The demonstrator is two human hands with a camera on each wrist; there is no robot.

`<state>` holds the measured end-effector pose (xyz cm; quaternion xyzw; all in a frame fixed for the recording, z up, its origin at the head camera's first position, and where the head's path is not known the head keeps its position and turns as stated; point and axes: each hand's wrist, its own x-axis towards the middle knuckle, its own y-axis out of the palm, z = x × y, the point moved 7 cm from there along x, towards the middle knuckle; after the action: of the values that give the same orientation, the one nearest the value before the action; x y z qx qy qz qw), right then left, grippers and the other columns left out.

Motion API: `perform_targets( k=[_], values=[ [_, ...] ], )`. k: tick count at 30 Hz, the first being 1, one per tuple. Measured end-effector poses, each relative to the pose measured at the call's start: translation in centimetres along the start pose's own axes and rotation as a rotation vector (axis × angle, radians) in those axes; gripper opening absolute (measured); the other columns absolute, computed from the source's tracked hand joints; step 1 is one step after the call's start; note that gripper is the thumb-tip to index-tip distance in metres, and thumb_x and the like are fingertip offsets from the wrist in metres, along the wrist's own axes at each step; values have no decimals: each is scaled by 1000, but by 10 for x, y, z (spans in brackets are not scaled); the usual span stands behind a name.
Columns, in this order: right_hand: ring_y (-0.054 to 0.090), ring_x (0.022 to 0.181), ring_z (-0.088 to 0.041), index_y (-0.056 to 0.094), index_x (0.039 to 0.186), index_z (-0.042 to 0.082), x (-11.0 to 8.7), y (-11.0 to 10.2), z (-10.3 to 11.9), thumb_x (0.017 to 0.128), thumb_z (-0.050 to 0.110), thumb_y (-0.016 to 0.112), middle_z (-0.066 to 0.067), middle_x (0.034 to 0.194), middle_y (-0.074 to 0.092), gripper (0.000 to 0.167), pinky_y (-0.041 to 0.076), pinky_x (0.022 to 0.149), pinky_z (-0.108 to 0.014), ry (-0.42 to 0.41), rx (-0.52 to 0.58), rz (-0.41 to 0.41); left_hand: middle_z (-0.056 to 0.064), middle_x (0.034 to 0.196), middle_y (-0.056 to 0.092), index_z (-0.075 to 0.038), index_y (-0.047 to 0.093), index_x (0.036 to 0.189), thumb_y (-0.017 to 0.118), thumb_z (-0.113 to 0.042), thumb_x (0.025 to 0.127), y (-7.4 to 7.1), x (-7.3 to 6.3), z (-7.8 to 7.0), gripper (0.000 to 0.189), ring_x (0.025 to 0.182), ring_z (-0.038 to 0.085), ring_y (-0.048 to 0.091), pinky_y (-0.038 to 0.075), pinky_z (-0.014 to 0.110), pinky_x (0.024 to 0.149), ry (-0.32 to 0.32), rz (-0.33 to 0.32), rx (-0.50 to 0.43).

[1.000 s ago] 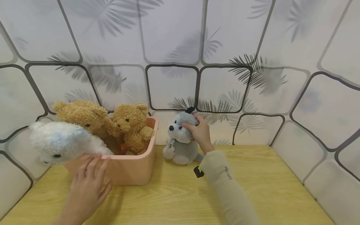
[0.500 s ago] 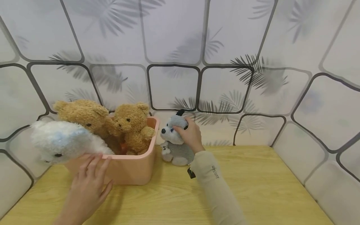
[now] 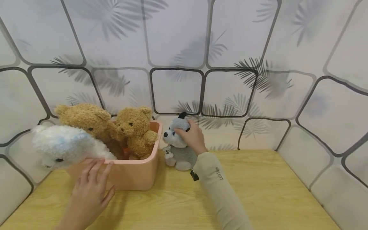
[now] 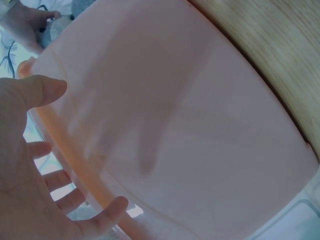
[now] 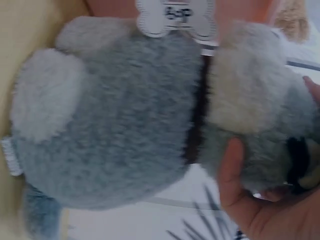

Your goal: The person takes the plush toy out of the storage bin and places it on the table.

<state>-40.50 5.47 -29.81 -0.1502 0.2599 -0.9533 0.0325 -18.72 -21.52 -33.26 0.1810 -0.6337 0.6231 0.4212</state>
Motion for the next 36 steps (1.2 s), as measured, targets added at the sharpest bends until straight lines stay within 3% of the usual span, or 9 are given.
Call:
perform_targets(
  k=[6, 12, 17, 24, 29, 36],
  values=[
    [51, 127, -42, 46, 146, 0, -1, -12, 17, 97, 38, 67, -25, 144, 49, 66, 47, 99, -56, -1, -64, -71, 32, 136, 47, -1, 48, 143, 12, -51, 107, 1, -2, -1, 71, 118, 53, 49, 53, 66, 69, -1, -12, 2],
    [49, 130, -39, 53, 138, -4, -2, -17, 41, 98, 31, 69, -22, 139, 53, 55, 42, 105, -53, -121, -2, -151, 32, 137, 47, -1, 48, 143, 13, -52, 107, 1, -3, 0, 71, 117, 53, 49, 54, 65, 68, 0, -7, 6],
    [49, 129, -37, 55, 133, -6, -3, -10, 60, 97, 21, 70, -23, 135, 56, 47, 41, 107, -50, -210, 49, -150, 32, 136, 47, -1, 49, 142, 12, -52, 107, 1, -3, 0, 72, 116, 53, 50, 54, 64, 67, 6, -8, 15],
    [53, 125, -35, 56, 133, -1, -5, 13, 80, 99, 21, 67, -22, 137, 56, 42, 47, 101, -51, -240, 44, -7, 31, 137, 47, -1, 50, 142, 12, -52, 107, 2, -3, 0, 72, 116, 52, 50, 54, 62, 65, 8, -5, 24],
    [54, 126, -33, 56, 132, 3, -4, 29, 88, 99, 26, 67, -16, 136, 58, 41, 49, 98, -50, -211, 19, 61, 32, 137, 47, -1, 49, 143, 14, -51, 107, 2, -2, 0, 71, 116, 53, 51, 54, 63, 66, 8, -12, 20],
    [58, 122, -33, 53, 136, 3, -3, 48, 94, 100, 30, 65, -21, 141, 53, 46, 52, 96, -49, -170, 55, 168, 33, 136, 48, -1, 49, 142, 13, -51, 107, 1, -2, 0, 71, 115, 54, 51, 54, 64, 66, 8, -31, 22]
  ],
)
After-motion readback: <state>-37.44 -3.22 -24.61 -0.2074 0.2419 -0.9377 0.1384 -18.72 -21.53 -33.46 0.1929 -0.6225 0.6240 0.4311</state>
